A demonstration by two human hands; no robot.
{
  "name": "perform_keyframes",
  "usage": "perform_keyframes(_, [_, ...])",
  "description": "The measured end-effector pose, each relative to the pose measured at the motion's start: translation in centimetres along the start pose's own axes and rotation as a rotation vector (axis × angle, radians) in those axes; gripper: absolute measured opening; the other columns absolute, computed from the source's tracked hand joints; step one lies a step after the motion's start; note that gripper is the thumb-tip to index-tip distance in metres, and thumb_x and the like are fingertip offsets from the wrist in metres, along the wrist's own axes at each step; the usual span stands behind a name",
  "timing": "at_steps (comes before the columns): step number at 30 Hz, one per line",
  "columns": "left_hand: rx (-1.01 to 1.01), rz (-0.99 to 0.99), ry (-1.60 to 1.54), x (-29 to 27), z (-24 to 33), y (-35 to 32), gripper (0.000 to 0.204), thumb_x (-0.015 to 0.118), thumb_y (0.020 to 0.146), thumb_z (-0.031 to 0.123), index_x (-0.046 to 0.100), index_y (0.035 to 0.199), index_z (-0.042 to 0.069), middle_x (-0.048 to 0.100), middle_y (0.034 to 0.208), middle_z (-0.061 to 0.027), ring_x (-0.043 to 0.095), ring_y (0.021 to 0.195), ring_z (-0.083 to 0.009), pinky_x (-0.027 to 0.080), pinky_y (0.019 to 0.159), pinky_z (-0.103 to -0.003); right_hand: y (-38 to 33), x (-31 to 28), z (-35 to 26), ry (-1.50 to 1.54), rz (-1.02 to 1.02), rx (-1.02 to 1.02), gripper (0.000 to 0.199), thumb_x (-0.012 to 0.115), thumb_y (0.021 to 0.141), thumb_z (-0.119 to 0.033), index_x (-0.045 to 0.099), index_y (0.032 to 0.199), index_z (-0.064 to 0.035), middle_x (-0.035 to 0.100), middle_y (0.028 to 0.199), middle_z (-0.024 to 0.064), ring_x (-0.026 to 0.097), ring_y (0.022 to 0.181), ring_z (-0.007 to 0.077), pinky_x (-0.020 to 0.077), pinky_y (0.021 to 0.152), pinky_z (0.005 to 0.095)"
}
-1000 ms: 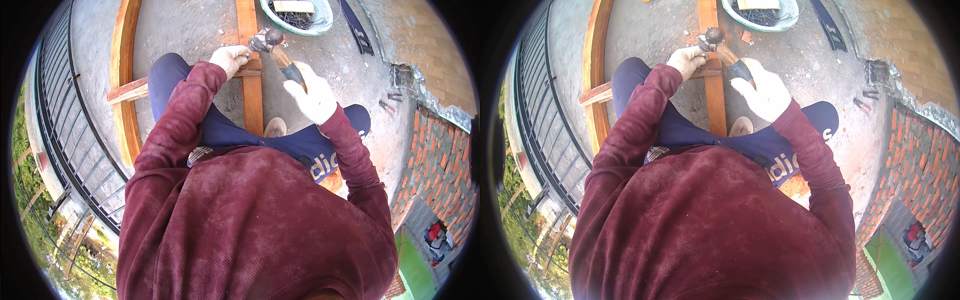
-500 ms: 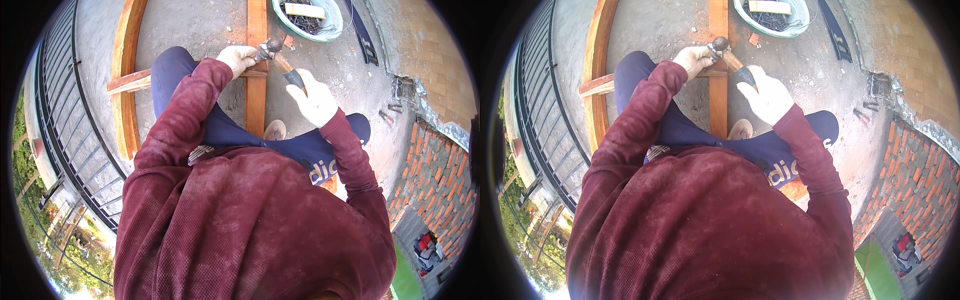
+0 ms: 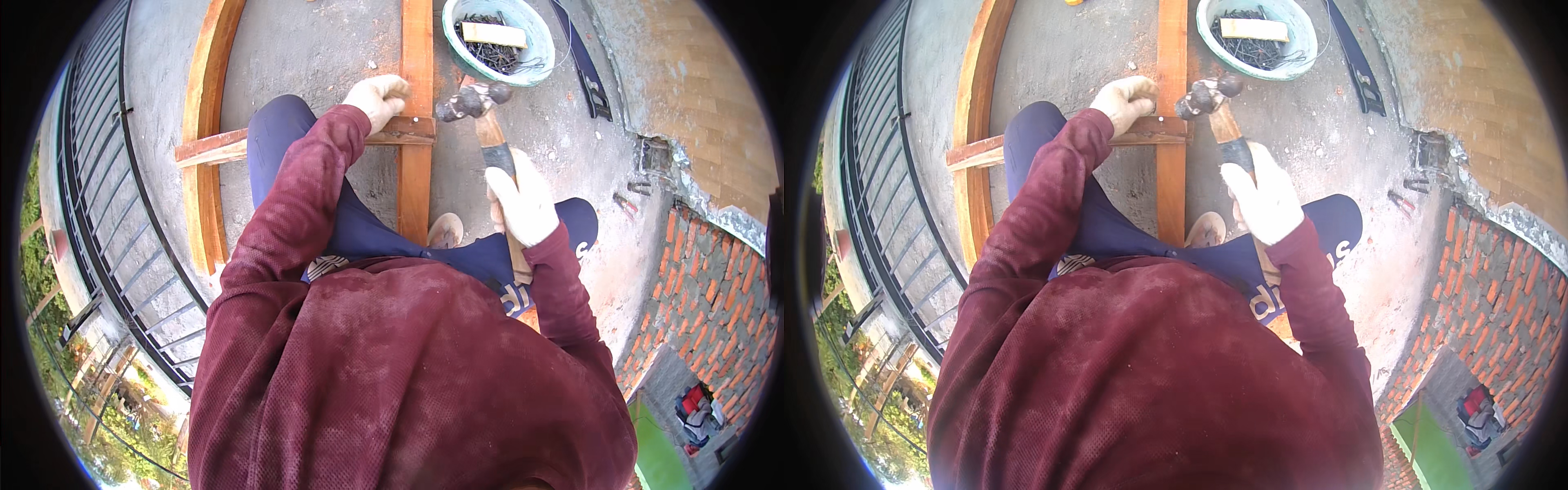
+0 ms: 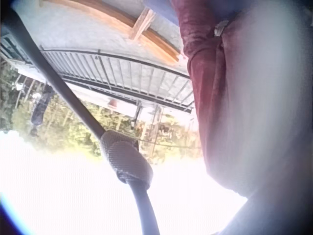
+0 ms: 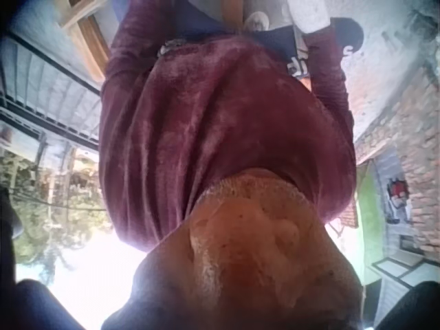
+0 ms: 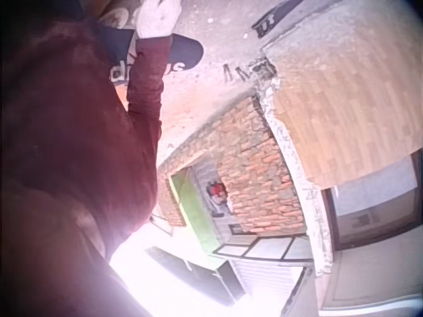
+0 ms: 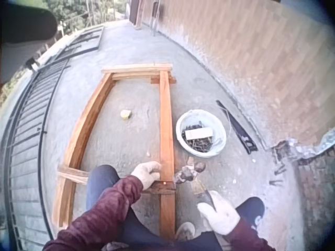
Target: The person assembles a wooden frame on a rooftop by positioning planks and securing them with nails. They use a hammer to drive nails into the joints, repeatedly adjusting the frame and hammering at different points.
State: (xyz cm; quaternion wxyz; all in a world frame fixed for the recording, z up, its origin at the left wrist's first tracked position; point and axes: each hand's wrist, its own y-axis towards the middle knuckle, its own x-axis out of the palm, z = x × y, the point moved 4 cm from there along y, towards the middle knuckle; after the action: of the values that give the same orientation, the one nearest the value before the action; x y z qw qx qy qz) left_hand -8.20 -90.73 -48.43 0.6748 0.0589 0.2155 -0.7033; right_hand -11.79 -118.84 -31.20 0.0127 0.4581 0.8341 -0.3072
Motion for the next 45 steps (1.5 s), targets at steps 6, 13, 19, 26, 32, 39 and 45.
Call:
perform_keyframes(6, [-0.354, -0.371, 0.596, -2.1, -2.1, 4.5, 0.053, 0.071, 0.088, 0.029, 0.065, 0.135, 0.006, 0.069, 0.133, -0.0144, 0.063, 0.125, -0.0256, 0.048, 0.107, -0.037, -3.5, 0.6, 3.1, 0.491, 0.191, 0.131, 0.015, 0.060, 0.101, -0.016, 0.052, 0.109, -0.0059, 0.058, 0.074, 0.0064, 0.055, 0.048, 0.0149, 0.0468, 0.041, 0.0296])
perform_keyframes(13, [0.099, 0.223, 0.119, -17.8, 2.0, 0.5, 0.042, 0.064, 0.101, 0.033, 0.068, 0.130, 0.002, 0.072, 0.124, -0.0138, 0.067, 0.116, -0.0222, 0.049, 0.103, -0.032, -5.7, 2.8, 8.1, 0.501, 0.212, 0.262, 0.019, 0.064, 0.097, -0.012, 0.053, 0.111, -0.0050, 0.058, 0.075, 0.0058, 0.056, 0.050, 0.0143, 0.0485, 0.043, 0.0313])
perform_keyframes(19, [-0.229, 0.373, 0.250, -22.0, -20.2, -8.4, 0.046, 0.059, 0.102, 0.045, 0.065, 0.133, 0.012, 0.071, 0.126, -0.0148, 0.067, 0.118, -0.0283, 0.049, 0.102, -0.036, -3.9, 4.5, 4.5, 0.163, 0.167, 0.076, 0.031, 0.064, 0.099, -0.018, 0.053, 0.123, -0.0031, 0.059, 0.078, 0.0042, 0.058, 0.053, 0.0101, 0.0484, 0.047, 0.0281])
perform_keyframes(26, [-0.306, 0.171, 0.757, -17.0, -15.0, -8.6, 0.047, 0.048, 0.101, 0.053, 0.071, 0.126, 0.020, 0.073, 0.118, -0.0121, 0.068, 0.116, -0.0333, 0.052, 0.099, -0.042, -0.3, 7.7, 4.5, -0.185, 0.212, 0.132, 0.046, 0.062, 0.100, -0.029, 0.051, 0.130, 0.0046, 0.067, 0.081, 0.0224, 0.067, 0.068, 0.0382, 0.0534, 0.064, 0.0440])
perform_keyframes(32, [-0.099, 0.322, 0.741, -16.5, -10.9, -9.6, 0.038, 0.053, 0.103, 0.040, 0.074, 0.113, 0.010, 0.075, 0.105, -0.0153, 0.071, 0.099, -0.0366, 0.055, 0.089, -0.043, 1.8, 10.7, 5.1, -0.221, 0.261, 0.329, 0.046, 0.060, 0.100, -0.025, 0.046, 0.130, 0.0074, 0.067, 0.083, 0.0289, 0.068, 0.082, 0.0481, 0.0526, 0.071, 0.0500])
perform_keyframes(39, [-0.051, 0.235, 0.700, -16.9, -10.2, -9.6, 0.033, 0.056, 0.102, 0.035, 0.075, 0.109, 0.009, 0.075, 0.101, -0.0154, 0.072, 0.094, -0.0358, 0.055, 0.087, -0.044, 2.8, 11.6, 2.1, -0.214, 0.284, 0.430, 0.036, 0.059, 0.100, -0.022, 0.047, 0.122, 0.0051, 0.066, 0.080, 0.0285, 0.069, 0.079, 0.0487, 0.0530, 0.070, 0.0504])
perform_keyframes(45, [0.002, 0.206, 0.725, -16.6, -9.7, -9.8, 0.031, 0.056, 0.101, 0.033, 0.074, 0.108, 0.008, 0.075, 0.099, -0.0140, 0.071, 0.094, -0.0346, 0.054, 0.089, -0.044, 2.6, 10.9, 0.7, -0.308, 0.273, 0.348, 0.032, 0.059, 0.100, -0.019, 0.048, 0.119, 0.0034, 0.065, 0.078, 0.0270, 0.069, 0.076, 0.0477, 0.0528, 0.068, 0.0499])
